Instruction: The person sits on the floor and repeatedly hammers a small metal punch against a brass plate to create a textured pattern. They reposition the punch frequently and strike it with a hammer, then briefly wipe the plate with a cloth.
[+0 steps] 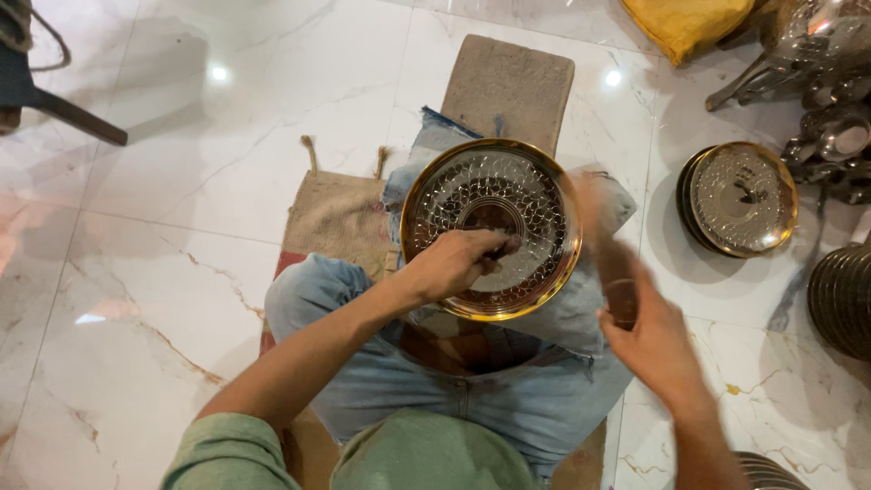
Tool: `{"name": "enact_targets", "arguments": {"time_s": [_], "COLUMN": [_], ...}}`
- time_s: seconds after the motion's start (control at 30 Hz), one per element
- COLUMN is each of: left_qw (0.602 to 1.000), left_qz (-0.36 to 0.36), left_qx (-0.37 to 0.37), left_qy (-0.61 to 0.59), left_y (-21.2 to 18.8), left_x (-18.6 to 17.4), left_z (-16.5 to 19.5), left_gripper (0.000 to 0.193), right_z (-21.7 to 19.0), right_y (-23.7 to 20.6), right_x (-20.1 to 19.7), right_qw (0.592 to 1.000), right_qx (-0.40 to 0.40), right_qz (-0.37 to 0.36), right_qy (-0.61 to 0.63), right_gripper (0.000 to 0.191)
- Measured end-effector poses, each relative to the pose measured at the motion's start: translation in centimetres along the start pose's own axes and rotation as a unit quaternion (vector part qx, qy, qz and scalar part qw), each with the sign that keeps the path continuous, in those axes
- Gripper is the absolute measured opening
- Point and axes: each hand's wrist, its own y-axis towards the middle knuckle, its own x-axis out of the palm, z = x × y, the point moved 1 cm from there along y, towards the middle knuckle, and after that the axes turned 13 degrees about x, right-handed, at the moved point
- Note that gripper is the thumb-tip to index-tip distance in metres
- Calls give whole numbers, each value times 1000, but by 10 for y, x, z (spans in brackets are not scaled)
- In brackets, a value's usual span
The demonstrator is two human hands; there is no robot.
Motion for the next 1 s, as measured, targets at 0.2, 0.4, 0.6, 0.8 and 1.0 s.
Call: {"name": "enact_targets", "arguments": {"time_s": [0.2,0.4,0.6,0.8,1.0], "left_qw": [962,927,893,880,877], "left_qz": [162,202,353,391,399], "left_qx": [-219,-308,-262,-249,-263], "left_qy": [26,63,97,102,52], "left_y": [-23,-32,-40,-40,-30], "left_x": [18,35,54,61,67], "left_z": [18,25,41,49,47], "left_gripper": [35,21,18,19,19], "right_z": [-62,-111,-136,-129,-97], "right_y": [21,20,8,-7,16], "right_x": [-76,-103,-108,-97,-73], "right_qw": [980,942,926,910,920], "right_qx": [-128,-235,-259,-261,-216], "right_qz": [-7,63,52,48,101], "right_qy": [-154,-231,-271,-318,-310], "right_gripper": [92,89,95,89,86]}}
